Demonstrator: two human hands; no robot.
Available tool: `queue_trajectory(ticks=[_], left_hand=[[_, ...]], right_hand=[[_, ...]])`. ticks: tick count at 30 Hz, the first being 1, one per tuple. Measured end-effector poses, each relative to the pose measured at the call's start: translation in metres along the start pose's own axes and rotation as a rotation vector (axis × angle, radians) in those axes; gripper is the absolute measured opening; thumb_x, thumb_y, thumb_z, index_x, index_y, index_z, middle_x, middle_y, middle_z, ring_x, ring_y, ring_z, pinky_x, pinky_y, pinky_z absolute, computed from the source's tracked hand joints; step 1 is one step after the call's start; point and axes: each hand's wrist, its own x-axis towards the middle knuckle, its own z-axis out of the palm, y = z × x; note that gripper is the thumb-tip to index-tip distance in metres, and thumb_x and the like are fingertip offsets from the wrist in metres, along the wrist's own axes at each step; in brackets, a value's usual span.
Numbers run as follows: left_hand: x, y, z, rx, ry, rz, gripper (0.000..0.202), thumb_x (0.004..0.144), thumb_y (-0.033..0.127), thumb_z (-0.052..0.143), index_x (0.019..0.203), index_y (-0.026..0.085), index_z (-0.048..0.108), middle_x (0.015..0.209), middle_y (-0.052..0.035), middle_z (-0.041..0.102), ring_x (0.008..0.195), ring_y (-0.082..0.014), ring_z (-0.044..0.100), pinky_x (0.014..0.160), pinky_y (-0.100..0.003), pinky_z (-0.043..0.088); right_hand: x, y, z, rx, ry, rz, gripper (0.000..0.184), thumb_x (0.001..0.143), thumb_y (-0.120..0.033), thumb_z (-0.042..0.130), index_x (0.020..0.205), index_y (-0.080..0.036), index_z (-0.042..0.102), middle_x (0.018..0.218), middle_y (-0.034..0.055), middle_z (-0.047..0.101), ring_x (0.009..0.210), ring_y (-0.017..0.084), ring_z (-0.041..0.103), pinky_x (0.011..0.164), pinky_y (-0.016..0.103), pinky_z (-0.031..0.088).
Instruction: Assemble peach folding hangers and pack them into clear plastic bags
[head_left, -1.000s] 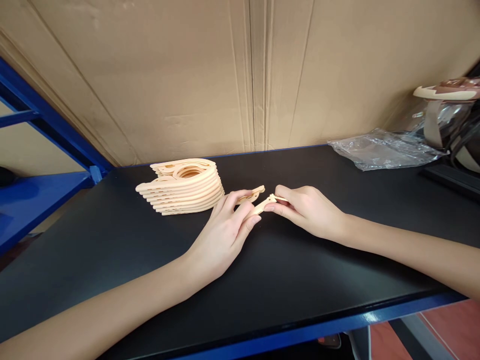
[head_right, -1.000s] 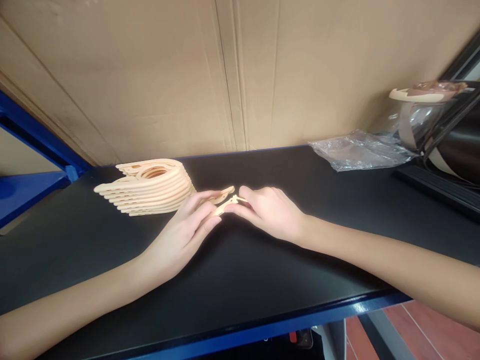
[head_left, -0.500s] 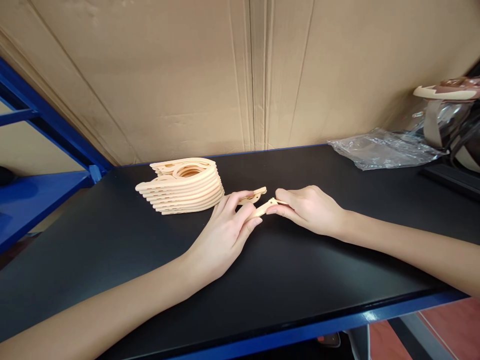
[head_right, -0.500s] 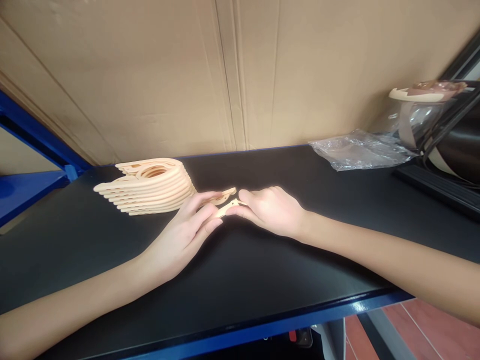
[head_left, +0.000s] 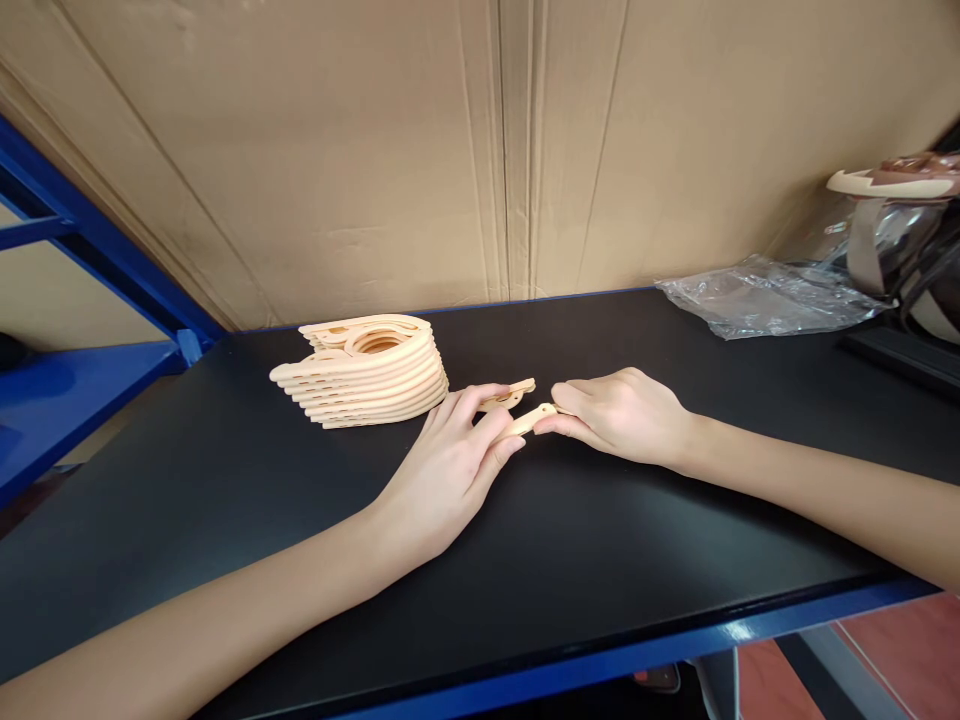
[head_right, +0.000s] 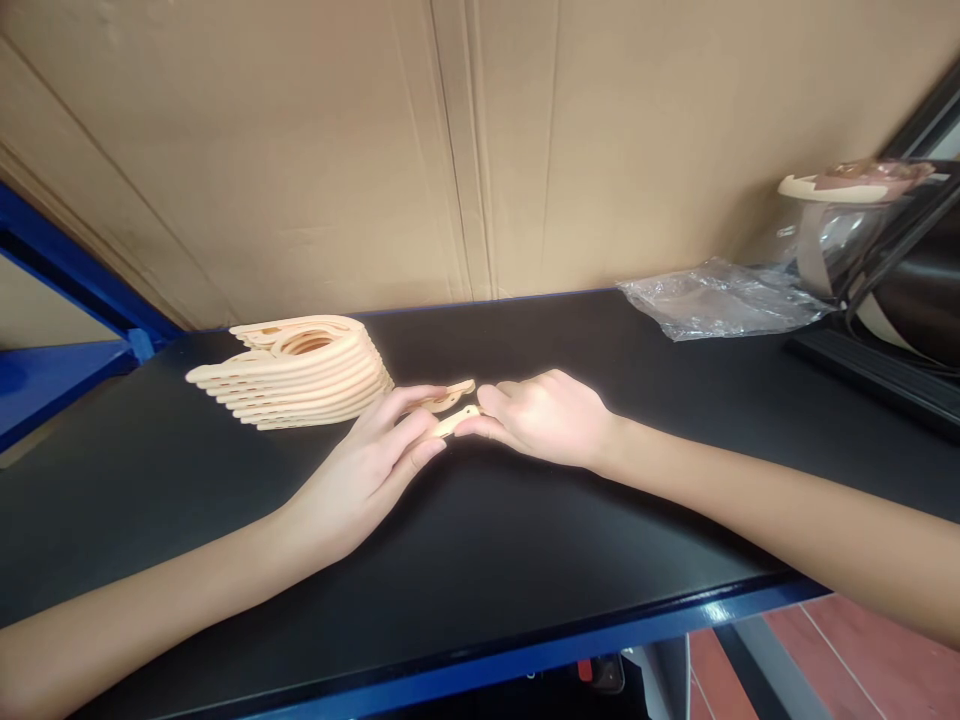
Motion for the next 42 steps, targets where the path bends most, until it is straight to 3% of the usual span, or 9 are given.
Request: queue_trajectory(ticks=[9, 14, 22, 28, 34, 37, 39, 42], left_hand=[[0.000, -0.001, -0.002, 0.006, -0.019, 0.018, 0.027, 0.103, 0.033, 0.034, 0.103, 0.023, 0.059, 0.135, -0.0046, 0.047, 0.126, -0.0222, 0.044, 0.108, -0.044, 0.039], [0.000, 0.000, -0.003, 0.007, -0.036, 0.022, 0.028, 0.102, 0.032, 0.034, 0.102, 0.022, 0.060, 0.135, -0.0052, 0.047, 0.125, -0.0228, 0.044, 0.107, -0.045, 0.039], [0.000, 0.000, -0.003, 0.003, -0.044, 0.027, 0.031, 0.102, 0.031, 0.034, 0.091, 0.020, 0.061, 0.133, -0.0051, 0.050, 0.120, -0.0238, 0.048, 0.101, -0.045, 0.044], [0.001, 0.000, -0.004, 0.026, -0.045, 0.047, 0.030, 0.102, 0.029, 0.034, 0.095, 0.020, 0.061, 0.131, -0.0055, 0.053, 0.118, -0.0231, 0.050, 0.100, -0.044, 0.044], [0.002, -0.001, -0.004, 0.038, -0.008, 0.064, 0.028, 0.101, 0.029, 0.037, 0.092, 0.020, 0.061, 0.130, -0.0055, 0.055, 0.118, -0.0231, 0.053, 0.099, -0.042, 0.046], [0.002, 0.000, -0.002, 0.031, 0.027, 0.041, 0.020, 0.099, 0.034, 0.043, 0.108, 0.020, 0.054, 0.129, -0.0080, 0.056, 0.120, -0.0245, 0.053, 0.100, -0.044, 0.045], [0.002, 0.000, -0.002, 0.012, 0.046, 0.014, 0.024, 0.098, 0.036, 0.046, 0.116, 0.020, 0.047, 0.129, -0.0094, 0.056, 0.121, -0.0252, 0.052, 0.100, -0.044, 0.046], [0.002, 0.000, -0.002, -0.017, 0.042, -0.015, 0.021, 0.098, 0.037, 0.045, 0.112, 0.021, 0.046, 0.129, -0.0089, 0.054, 0.121, -0.0243, 0.051, 0.099, -0.042, 0.046]], right_hand=[[-0.002, 0.004, 0.001, -0.098, -0.037, -0.081, 0.059, 0.101, -0.051, 0.026, 0.061, -0.016, 0.051, 0.049, -0.0020, 0.049, 0.042, 0.009, 0.042, 0.044, 0.026, 0.020], [-0.002, 0.005, -0.001, -0.109, 0.040, -0.137, 0.055, 0.101, -0.048, 0.031, 0.061, -0.017, 0.051, 0.050, -0.0025, 0.049, 0.043, 0.008, 0.044, 0.044, 0.026, 0.023], [-0.002, 0.005, -0.003, -0.146, 0.057, -0.192, 0.053, 0.100, -0.049, 0.034, 0.060, -0.018, 0.049, 0.048, -0.0029, 0.047, 0.042, 0.009, 0.042, 0.044, 0.027, 0.023], [-0.001, 0.001, -0.005, -0.182, 0.128, -0.235, 0.050, 0.100, -0.046, 0.037, 0.060, -0.018, 0.049, 0.048, -0.0033, 0.046, 0.042, 0.010, 0.041, 0.044, 0.027, 0.025], [0.000, 0.003, -0.003, -0.075, 0.023, -0.181, 0.049, 0.101, -0.046, 0.033, 0.065, -0.017, 0.051, 0.051, -0.0020, 0.050, 0.043, 0.010, 0.043, 0.046, 0.027, 0.022], [0.003, 0.009, -0.006, 0.078, -0.108, -0.138, 0.046, 0.101, -0.046, 0.032, 0.072, -0.017, 0.053, 0.056, -0.0016, 0.053, 0.046, 0.010, 0.044, 0.048, 0.026, 0.022], [0.005, 0.015, -0.010, 0.180, -0.204, -0.080, 0.043, 0.099, -0.049, 0.035, 0.077, -0.017, 0.054, 0.061, -0.0016, 0.055, 0.050, 0.011, 0.045, 0.050, 0.025, 0.025], [0.007, 0.026, -0.012, 0.258, -0.275, -0.005, 0.042, 0.097, -0.052, 0.039, 0.079, -0.018, 0.054, 0.066, -0.0011, 0.055, 0.058, 0.012, 0.047, 0.057, 0.025, 0.032]])
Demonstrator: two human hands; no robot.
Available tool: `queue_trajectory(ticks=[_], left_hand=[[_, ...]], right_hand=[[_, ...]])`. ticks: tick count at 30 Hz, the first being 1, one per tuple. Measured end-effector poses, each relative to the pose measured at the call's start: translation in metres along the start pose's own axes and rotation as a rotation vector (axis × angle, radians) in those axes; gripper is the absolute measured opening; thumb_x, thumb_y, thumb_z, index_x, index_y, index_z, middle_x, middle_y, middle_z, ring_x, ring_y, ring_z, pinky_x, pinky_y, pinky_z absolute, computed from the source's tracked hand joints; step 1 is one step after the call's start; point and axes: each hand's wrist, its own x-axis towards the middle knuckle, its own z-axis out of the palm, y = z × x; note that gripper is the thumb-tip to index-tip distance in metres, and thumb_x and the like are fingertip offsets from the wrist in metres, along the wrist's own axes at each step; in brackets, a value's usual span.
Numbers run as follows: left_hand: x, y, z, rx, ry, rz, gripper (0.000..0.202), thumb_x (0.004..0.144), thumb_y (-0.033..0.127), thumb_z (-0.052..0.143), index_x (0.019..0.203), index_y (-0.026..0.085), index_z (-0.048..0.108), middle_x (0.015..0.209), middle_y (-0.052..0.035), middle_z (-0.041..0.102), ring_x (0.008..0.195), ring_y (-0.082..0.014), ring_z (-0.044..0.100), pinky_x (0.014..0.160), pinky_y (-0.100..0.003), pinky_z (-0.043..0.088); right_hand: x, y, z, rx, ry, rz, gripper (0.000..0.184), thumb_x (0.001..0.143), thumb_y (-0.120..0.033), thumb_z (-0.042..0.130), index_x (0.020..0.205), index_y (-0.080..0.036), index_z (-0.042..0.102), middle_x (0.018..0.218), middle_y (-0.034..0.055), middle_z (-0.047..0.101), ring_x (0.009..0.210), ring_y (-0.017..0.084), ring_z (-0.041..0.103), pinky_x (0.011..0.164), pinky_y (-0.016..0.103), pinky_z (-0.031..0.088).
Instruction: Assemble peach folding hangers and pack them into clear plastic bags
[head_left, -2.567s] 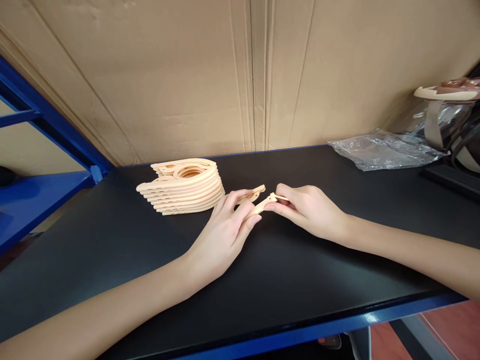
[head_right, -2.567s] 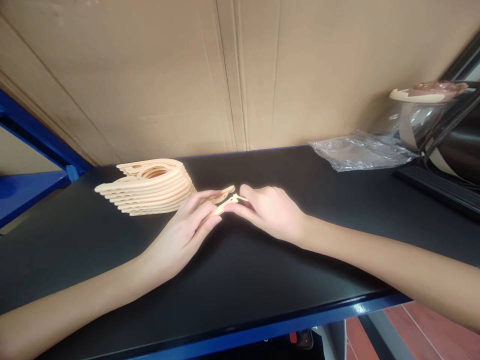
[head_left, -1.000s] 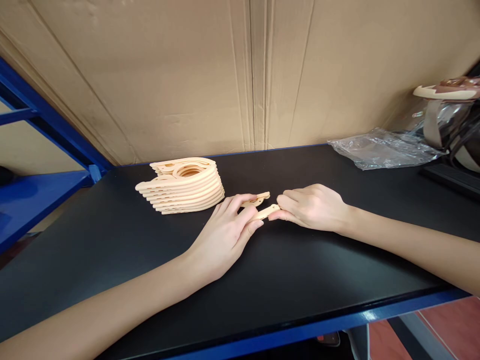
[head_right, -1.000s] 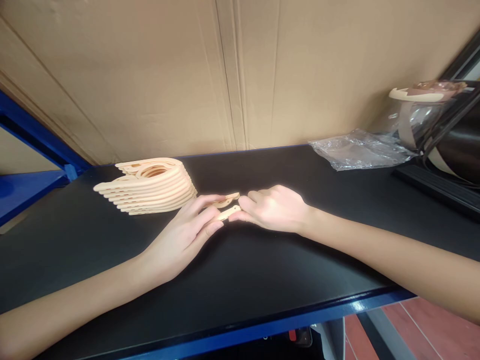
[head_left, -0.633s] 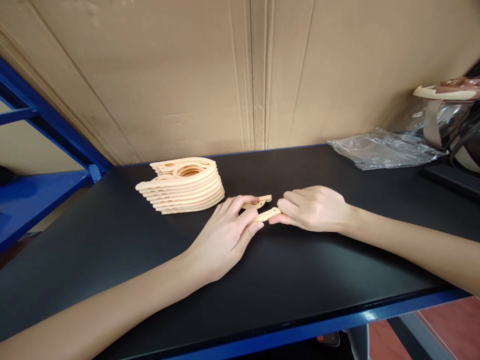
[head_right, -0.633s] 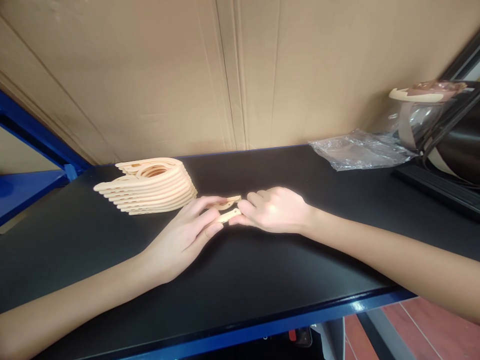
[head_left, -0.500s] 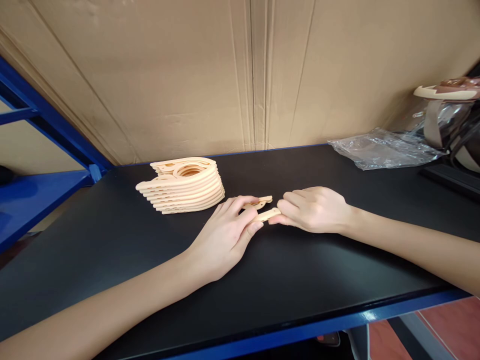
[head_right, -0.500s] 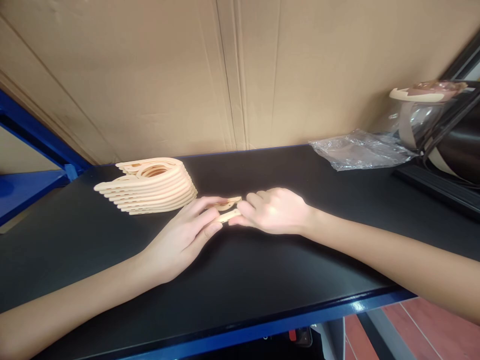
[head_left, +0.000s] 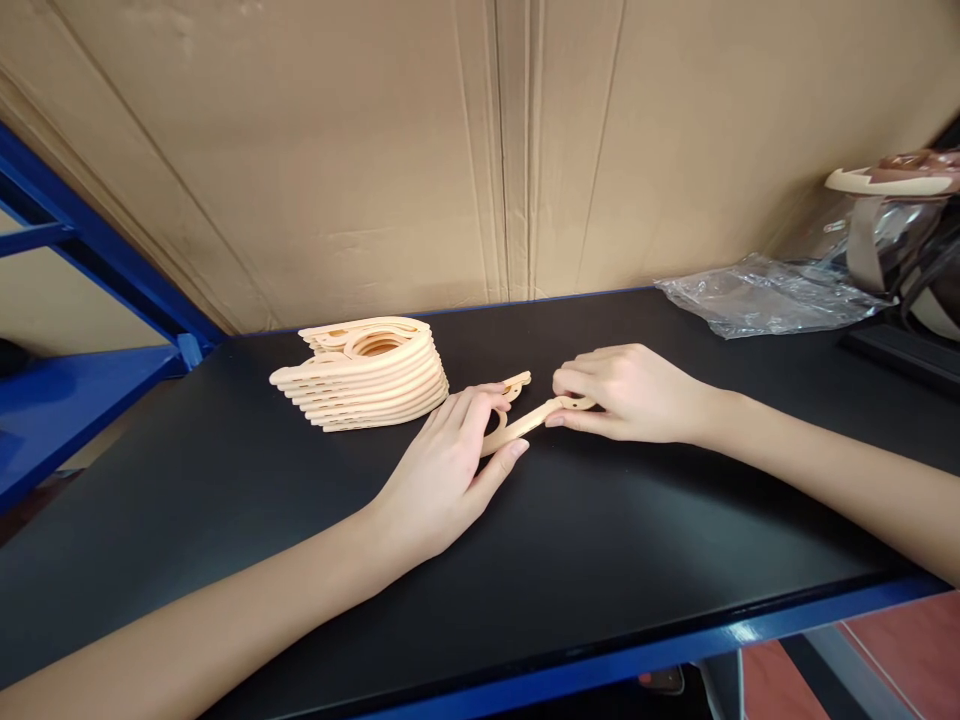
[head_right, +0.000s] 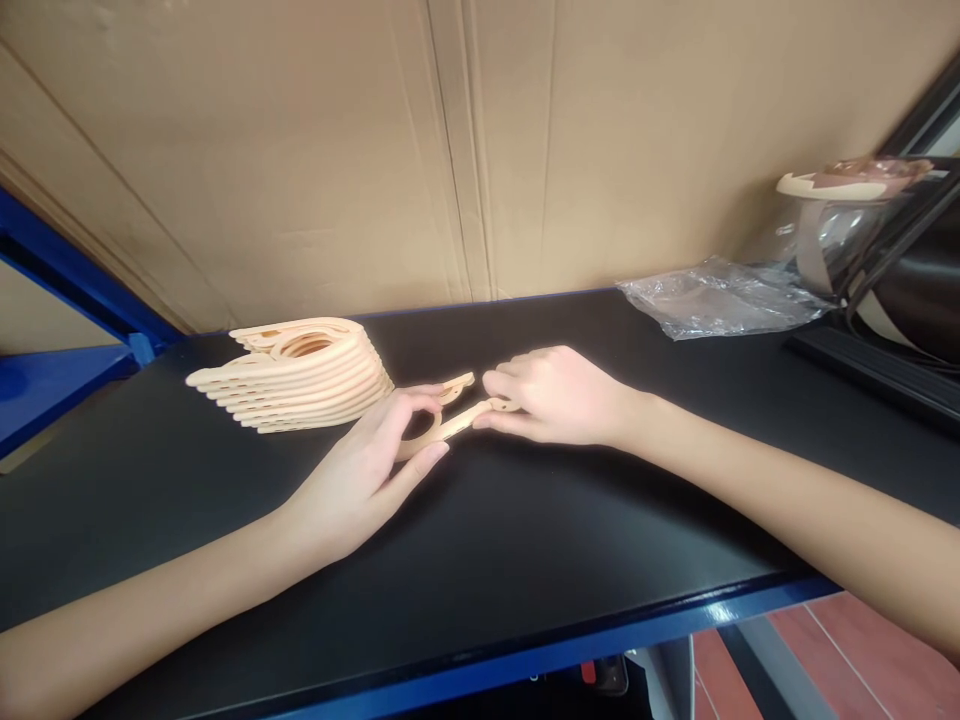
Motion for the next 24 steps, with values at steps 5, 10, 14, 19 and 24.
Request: queue_trajectory(ticks=[5, 10, 14, 19, 24], left_hand=[[0.001, 0.001, -0.002, 0.033, -0.058, 0.013, 0.016, 0.098, 0.035, 0.044, 0.103, 0.021, 0.049, 0.125, -0.0082, 0.055, 0.123, -0.0253, 0.049, 0.101, -0.043, 0.044], [0.001, 0.001, 0.000, 0.053, -0.063, 0.038, 0.019, 0.100, 0.032, 0.040, 0.110, 0.021, 0.051, 0.124, -0.0074, 0.055, 0.120, -0.0229, 0.050, 0.099, -0.039, 0.046], [0.001, 0.000, 0.001, 0.081, -0.065, 0.040, 0.026, 0.100, 0.033, 0.039, 0.117, 0.018, 0.053, 0.126, -0.0083, 0.055, 0.124, -0.0232, 0.048, 0.103, -0.039, 0.045], [0.000, -0.002, 0.002, 0.125, -0.102, 0.020, 0.035, 0.101, 0.036, 0.036, 0.124, 0.016, 0.055, 0.133, -0.0089, 0.053, 0.130, -0.0238, 0.044, 0.106, -0.041, 0.043], [0.000, 0.000, 0.002, 0.133, -0.120, 0.031, 0.039, 0.101, 0.035, 0.036, 0.135, 0.021, 0.049, 0.138, -0.0070, 0.049, 0.133, -0.0233, 0.041, 0.108, -0.042, 0.043]], right_hand=[[0.001, 0.014, 0.000, 0.027, -0.079, 0.045, 0.041, 0.097, -0.052, 0.040, 0.078, -0.018, 0.055, 0.072, 0.0006, 0.055, 0.069, 0.015, 0.048, 0.067, 0.027, 0.036], [0.001, 0.018, 0.000, -0.149, -0.112, 0.003, 0.026, 0.096, -0.032, 0.044, 0.077, -0.017, 0.055, 0.077, 0.0027, 0.055, 0.074, 0.017, 0.048, 0.074, 0.031, 0.036], [0.000, 0.021, 0.000, -0.263, -0.133, -0.001, 0.017, 0.091, -0.018, 0.044, 0.081, -0.016, 0.057, 0.084, 0.0048, 0.057, 0.079, 0.018, 0.050, 0.075, 0.031, 0.036], [-0.002, 0.019, -0.001, -0.429, -0.128, 0.013, 0.012, 0.089, -0.016, 0.048, 0.084, -0.015, 0.059, 0.091, 0.0084, 0.059, 0.082, 0.021, 0.052, 0.072, 0.032, 0.035], [-0.006, 0.002, -0.004, -0.622, -0.146, 0.166, 0.016, 0.080, 0.000, 0.049, 0.083, -0.012, 0.060, 0.085, 0.0107, 0.059, 0.075, 0.023, 0.055, 0.062, 0.031, 0.032]])
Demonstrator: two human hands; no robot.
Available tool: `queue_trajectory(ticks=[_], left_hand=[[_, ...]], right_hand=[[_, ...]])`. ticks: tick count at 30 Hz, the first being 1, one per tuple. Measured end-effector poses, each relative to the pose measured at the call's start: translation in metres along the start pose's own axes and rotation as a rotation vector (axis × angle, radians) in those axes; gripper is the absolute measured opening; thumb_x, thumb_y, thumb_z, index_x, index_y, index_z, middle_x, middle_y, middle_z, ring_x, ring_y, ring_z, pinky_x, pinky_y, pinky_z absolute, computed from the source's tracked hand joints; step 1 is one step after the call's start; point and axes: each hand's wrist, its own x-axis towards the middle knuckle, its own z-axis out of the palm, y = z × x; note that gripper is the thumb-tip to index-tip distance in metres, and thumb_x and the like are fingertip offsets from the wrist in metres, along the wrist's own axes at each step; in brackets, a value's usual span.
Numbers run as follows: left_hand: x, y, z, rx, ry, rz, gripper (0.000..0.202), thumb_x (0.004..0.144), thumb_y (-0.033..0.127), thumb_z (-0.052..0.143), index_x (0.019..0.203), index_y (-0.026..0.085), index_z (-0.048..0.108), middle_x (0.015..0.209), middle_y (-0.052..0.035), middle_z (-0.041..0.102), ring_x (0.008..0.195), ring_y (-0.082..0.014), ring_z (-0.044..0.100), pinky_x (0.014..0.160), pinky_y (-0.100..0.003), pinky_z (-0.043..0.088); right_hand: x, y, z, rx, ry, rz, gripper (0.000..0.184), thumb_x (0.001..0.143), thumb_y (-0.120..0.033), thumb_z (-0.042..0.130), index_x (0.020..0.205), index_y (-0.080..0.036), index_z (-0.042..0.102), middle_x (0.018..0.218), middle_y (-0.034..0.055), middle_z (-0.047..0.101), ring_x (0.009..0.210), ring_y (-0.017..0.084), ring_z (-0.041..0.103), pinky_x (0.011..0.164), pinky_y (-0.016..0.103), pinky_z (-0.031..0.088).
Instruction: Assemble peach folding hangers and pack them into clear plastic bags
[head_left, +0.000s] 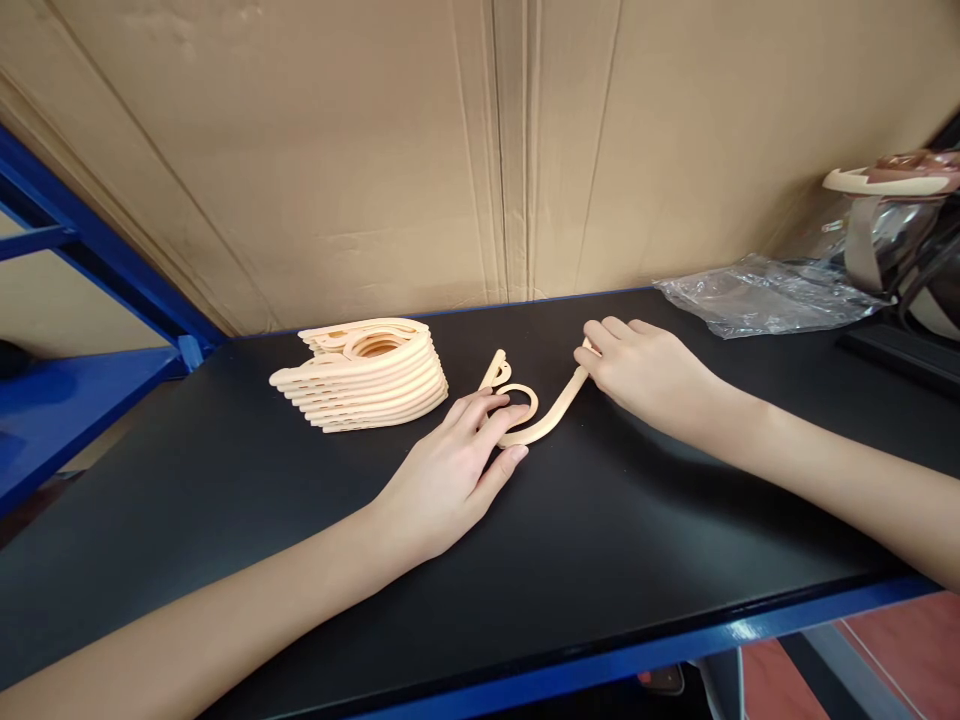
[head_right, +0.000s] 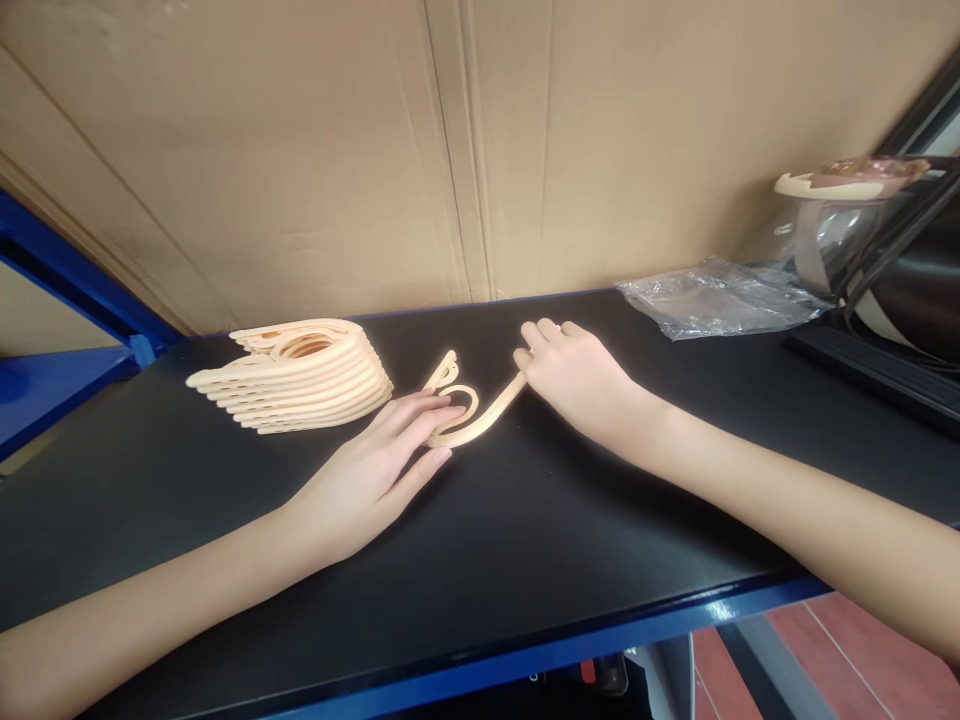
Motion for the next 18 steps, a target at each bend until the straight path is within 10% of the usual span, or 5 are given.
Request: queue_trajectory(ticks=[4, 18], left_hand=[[0.000, 0.001, -0.001, 0.026, -0.016, 0.026, 0.039, 0.101, 0.033, 0.035, 0.136, 0.023, 0.051, 0.142, -0.0078, 0.045, 0.131, -0.0247, 0.043, 0.105, -0.042, 0.046], [-0.001, 0.001, -0.001, 0.044, -0.032, 0.030, 0.043, 0.101, 0.037, 0.034, 0.136, 0.018, 0.051, 0.143, -0.0101, 0.044, 0.131, -0.0254, 0.043, 0.102, -0.043, 0.049]], right_hand=[[-0.004, -0.008, -0.008, -0.012, -0.095, 0.113, 0.023, 0.078, 0.005, 0.048, 0.091, -0.008, 0.061, 0.075, 0.0089, 0.060, 0.059, 0.020, 0.057, 0.054, 0.030, 0.026], [0.005, -0.013, 0.002, 0.190, -0.101, 0.235, 0.047, 0.099, -0.046, 0.035, 0.087, -0.011, 0.065, 0.085, 0.0141, 0.068, 0.070, 0.022, 0.065, 0.049, 0.026, 0.021]])
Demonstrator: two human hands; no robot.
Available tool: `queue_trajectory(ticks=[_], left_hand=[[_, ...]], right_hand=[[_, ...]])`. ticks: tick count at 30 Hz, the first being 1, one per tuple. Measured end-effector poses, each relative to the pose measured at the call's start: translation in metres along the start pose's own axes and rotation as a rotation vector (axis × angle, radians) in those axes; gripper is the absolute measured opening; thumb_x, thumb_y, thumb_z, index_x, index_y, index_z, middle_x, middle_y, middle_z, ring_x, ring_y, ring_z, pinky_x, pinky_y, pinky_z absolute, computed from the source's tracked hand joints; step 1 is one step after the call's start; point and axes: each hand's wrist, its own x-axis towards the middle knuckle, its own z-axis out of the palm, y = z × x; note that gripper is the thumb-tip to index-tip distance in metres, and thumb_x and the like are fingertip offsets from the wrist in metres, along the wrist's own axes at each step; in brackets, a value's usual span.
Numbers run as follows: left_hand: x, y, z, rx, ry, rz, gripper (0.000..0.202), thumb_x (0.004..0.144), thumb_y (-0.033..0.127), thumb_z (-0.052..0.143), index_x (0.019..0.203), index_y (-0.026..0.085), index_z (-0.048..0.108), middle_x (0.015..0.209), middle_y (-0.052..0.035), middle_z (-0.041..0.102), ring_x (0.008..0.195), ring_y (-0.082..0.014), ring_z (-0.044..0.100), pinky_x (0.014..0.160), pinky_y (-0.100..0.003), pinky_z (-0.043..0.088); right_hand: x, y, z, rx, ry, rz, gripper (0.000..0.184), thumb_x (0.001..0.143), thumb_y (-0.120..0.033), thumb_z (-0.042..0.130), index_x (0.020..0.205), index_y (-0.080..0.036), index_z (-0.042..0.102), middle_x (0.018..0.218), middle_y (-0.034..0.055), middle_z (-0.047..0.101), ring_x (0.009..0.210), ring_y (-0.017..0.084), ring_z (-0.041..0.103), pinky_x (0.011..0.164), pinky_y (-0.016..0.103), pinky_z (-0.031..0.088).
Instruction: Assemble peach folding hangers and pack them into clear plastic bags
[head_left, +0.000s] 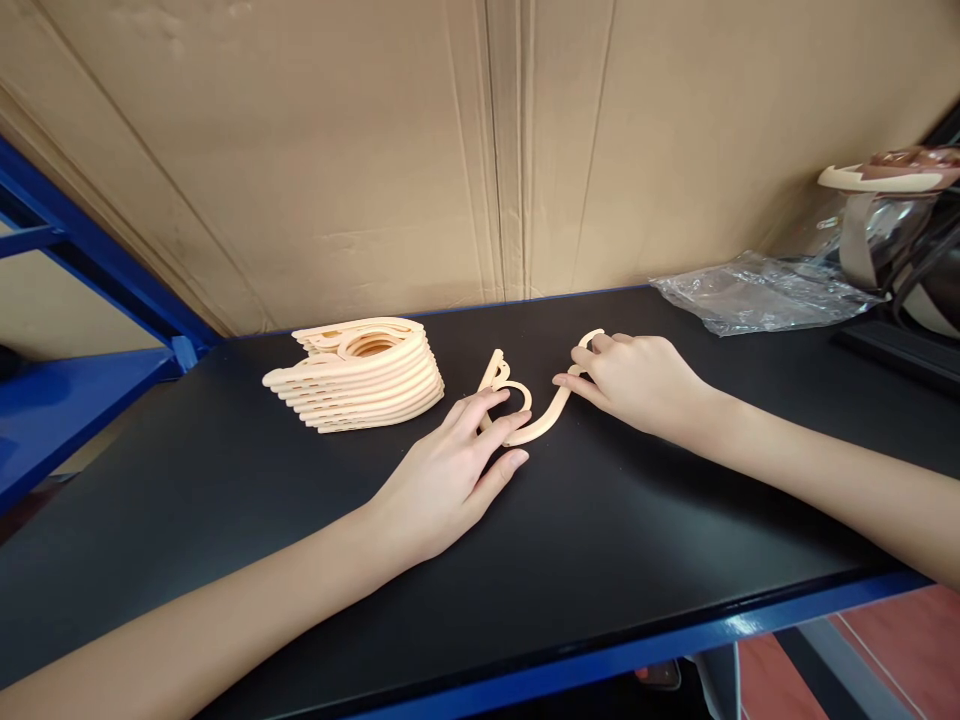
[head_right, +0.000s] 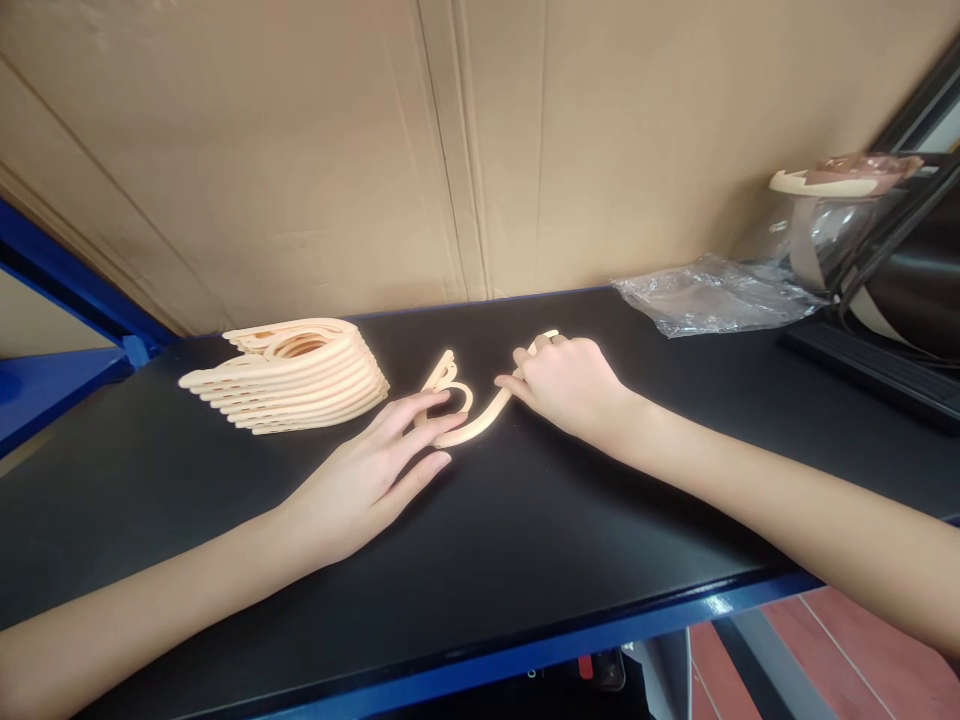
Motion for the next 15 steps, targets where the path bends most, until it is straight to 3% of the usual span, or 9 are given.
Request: queue_trajectory(ticks=[6, 11, 15], left_hand=[[0.000, 0.000, 0.001, -0.017, -0.002, -0.036, 0.043, 0.101, 0.038, 0.037, 0.137, 0.017, 0.049, 0.144, -0.0084, 0.044, 0.131, -0.0240, 0.045, 0.103, -0.040, 0.049], [0.000, -0.001, 0.002, -0.006, 0.018, -0.026, 0.040, 0.101, 0.032, 0.035, 0.135, 0.017, 0.050, 0.144, -0.0085, 0.044, 0.131, -0.0233, 0.045, 0.105, -0.040, 0.047], [0.000, -0.002, 0.003, -0.002, 0.024, -0.037, 0.041, 0.098, 0.032, 0.040, 0.136, 0.017, 0.048, 0.144, -0.0089, 0.044, 0.132, -0.0244, 0.044, 0.104, -0.041, 0.048]], right_hand=[[-0.002, -0.006, -0.004, 0.043, 0.013, 0.060, 0.054, 0.092, -0.059, 0.044, 0.082, -0.011, 0.065, 0.079, 0.0138, 0.068, 0.072, 0.024, 0.065, 0.051, 0.027, 0.028], [-0.005, -0.011, -0.006, 0.059, 0.071, -0.097, 0.038, 0.095, -0.044, 0.048, 0.091, -0.010, 0.063, 0.080, 0.0104, 0.068, 0.072, 0.022, 0.064, 0.058, 0.029, 0.034], [-0.006, -0.014, -0.007, 0.082, 0.161, -0.181, 0.026, 0.093, -0.037, 0.053, 0.087, -0.012, 0.059, 0.076, 0.0059, 0.065, 0.065, 0.019, 0.061, 0.059, 0.029, 0.033]])
